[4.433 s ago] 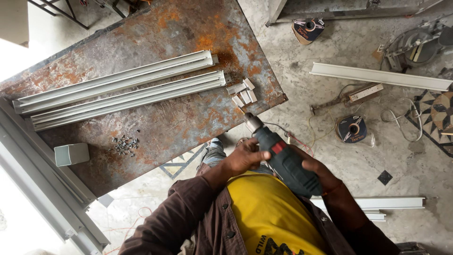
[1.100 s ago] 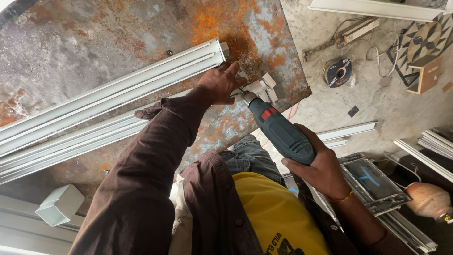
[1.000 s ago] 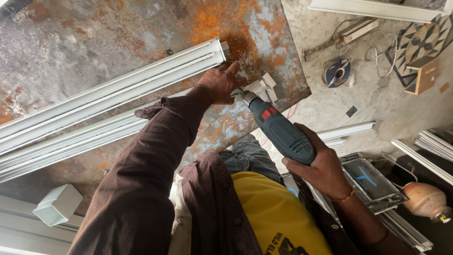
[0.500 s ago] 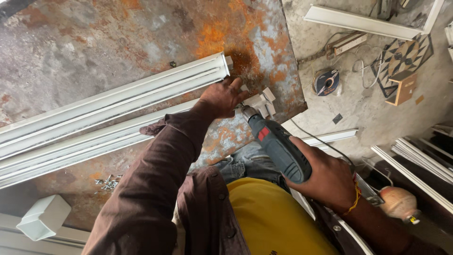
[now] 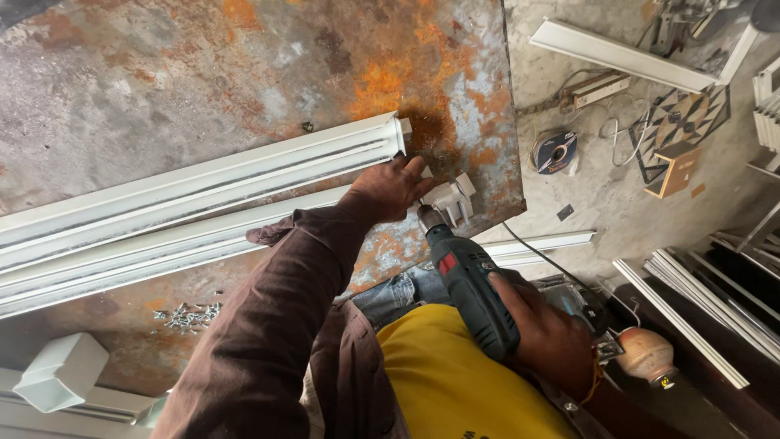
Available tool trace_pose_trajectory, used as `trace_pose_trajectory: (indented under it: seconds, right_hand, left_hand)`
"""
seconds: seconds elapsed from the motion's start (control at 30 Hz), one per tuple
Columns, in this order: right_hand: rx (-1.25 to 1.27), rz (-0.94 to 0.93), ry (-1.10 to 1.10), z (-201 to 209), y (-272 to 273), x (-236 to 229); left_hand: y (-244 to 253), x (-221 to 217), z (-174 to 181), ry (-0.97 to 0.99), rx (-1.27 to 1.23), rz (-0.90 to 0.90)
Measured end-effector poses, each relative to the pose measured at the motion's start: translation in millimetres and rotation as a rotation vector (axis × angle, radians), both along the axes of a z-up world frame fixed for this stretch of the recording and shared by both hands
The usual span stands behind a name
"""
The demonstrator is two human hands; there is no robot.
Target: The person uses a corded drill to drive screws into white metal frame sections on a workbench. They repeatedly align the frame pieces, insert screws, and fasten them, then move completed sections aside.
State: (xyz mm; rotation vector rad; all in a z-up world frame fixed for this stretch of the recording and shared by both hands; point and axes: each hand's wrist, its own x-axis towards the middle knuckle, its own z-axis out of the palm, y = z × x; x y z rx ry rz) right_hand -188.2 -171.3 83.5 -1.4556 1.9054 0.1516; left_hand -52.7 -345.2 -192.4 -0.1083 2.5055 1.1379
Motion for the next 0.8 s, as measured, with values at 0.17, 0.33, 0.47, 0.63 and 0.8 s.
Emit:
trace_pose_trajectory:
  seconds: [0.17, 0.33, 0.47, 0.63, 0.8]
  right_hand:
    - [0.015, 0.059, 0.011, -2, -5, -9]
    - [0.012, 0.143, 0.080, -2, -13, -12]
    - [0.024, 0.162, 0.079, -3, -15, -17]
    - [0.003, 0.149, 0.031, -5, -15, -23]
    - [0.023, 0.148, 0.051, -8, -19, -24]
  left_hand:
    - [1, -2, -5, 0.054, -0.023, 0.010]
    - [-2, -3, -3, 0.068, -0.037, 0.009]
    - [-2, -4, -1, 0.077, -0.047, 0.031]
    - [-2, -4, 2, 0.040, -0.031, 0.026]
    - [-1, -4, 4, 0.084, -0.069, 0.036]
